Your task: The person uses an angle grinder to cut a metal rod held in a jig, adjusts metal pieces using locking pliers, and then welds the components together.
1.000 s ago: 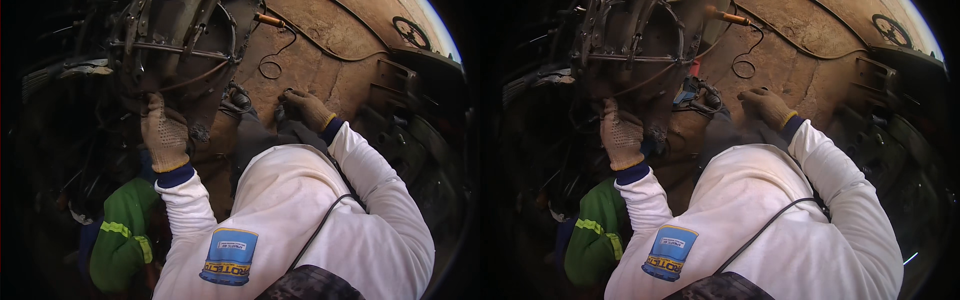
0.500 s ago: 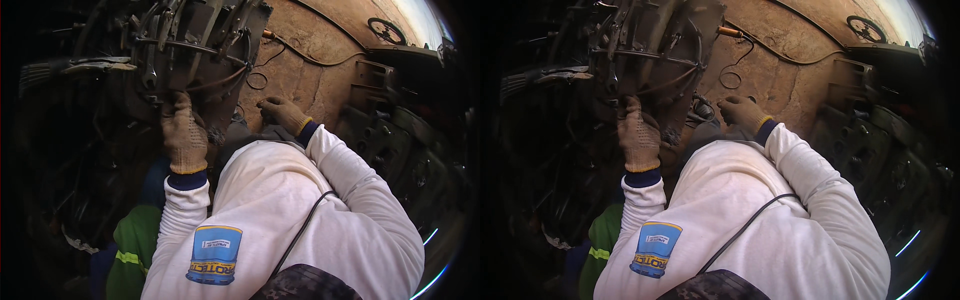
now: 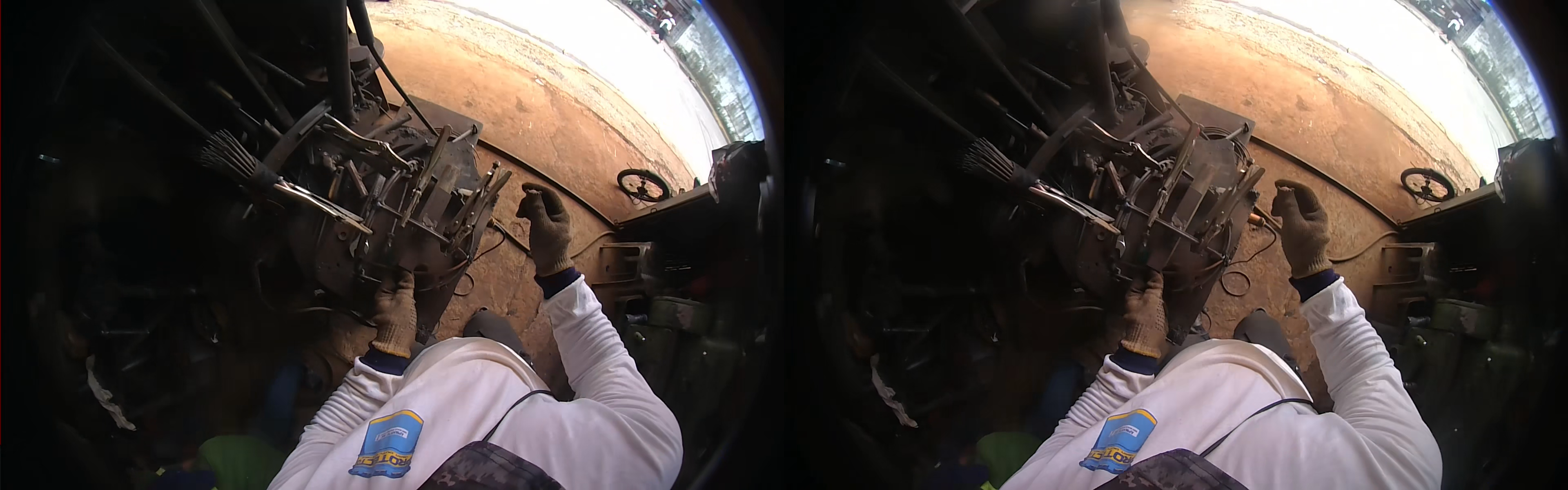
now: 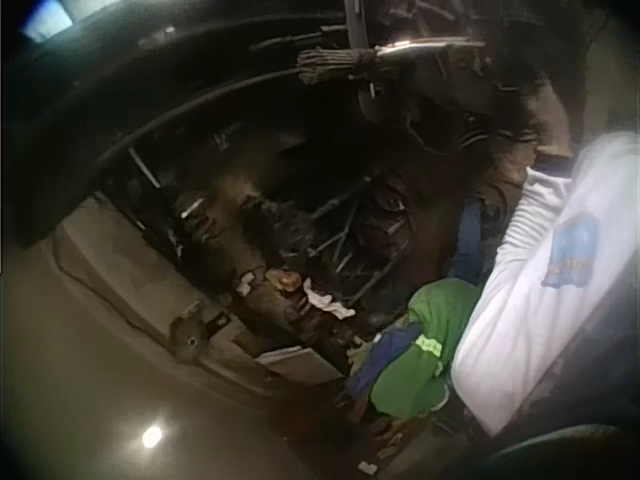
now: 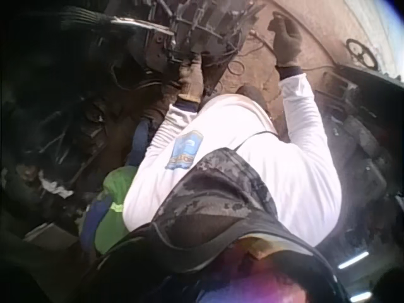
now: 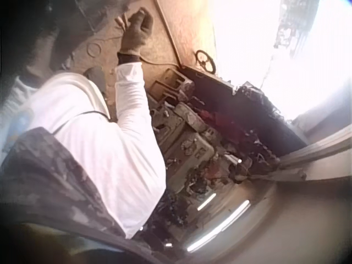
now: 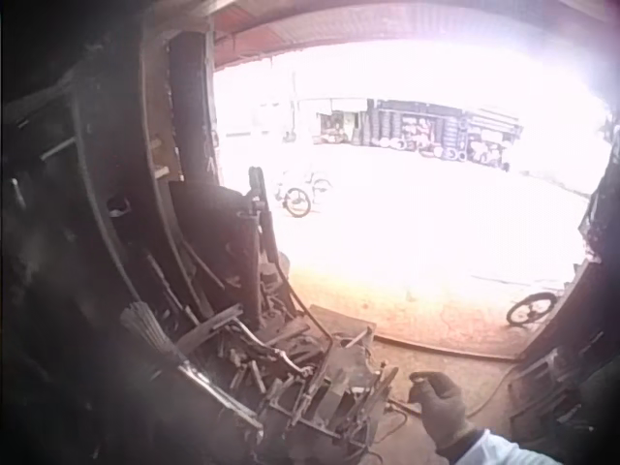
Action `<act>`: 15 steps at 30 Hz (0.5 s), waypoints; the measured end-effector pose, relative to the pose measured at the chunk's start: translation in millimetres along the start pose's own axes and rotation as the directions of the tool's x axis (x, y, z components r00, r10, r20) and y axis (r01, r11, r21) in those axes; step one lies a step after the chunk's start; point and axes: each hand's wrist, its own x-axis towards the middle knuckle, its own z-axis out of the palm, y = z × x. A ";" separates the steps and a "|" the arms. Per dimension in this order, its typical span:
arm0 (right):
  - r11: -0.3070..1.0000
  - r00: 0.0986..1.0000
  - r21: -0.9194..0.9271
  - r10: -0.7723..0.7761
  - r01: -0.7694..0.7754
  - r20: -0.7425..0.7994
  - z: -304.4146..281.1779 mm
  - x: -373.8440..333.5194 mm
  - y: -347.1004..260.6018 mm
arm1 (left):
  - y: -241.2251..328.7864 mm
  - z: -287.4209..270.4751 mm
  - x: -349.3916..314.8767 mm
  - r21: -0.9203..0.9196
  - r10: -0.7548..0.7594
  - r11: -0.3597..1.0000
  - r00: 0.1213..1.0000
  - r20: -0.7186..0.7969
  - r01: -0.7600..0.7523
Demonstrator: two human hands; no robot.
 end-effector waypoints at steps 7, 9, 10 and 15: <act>0.963 0.937 0.181 -0.240 0.198 0.255 125.8 125.9 -82.7 | -6.0 5.5 4.1 -0.089 -0.081 0.993 0.997 -0.008 0.080; 0.972 0.928 0.098 -0.234 0.214 0.291 159.4 171.9 -81.6 | -4.6 6.3 4.1 -0.101 -0.129 0.986 0.991 0.031 0.132; 0.973 0.926 0.001 -0.220 0.231 0.307 176.1 193.4 -82.3 | -3.8 4.7 3.5 -0.103 -0.156 0.982 0.987 0.041 0.160; 0.897 0.881 -0.313 -0.150 0.312 0.448 252.6 278.9 -85.6 | 2.2 -3.0 -5.1 -0.078 -0.140 0.987 0.990 -0.029 0.137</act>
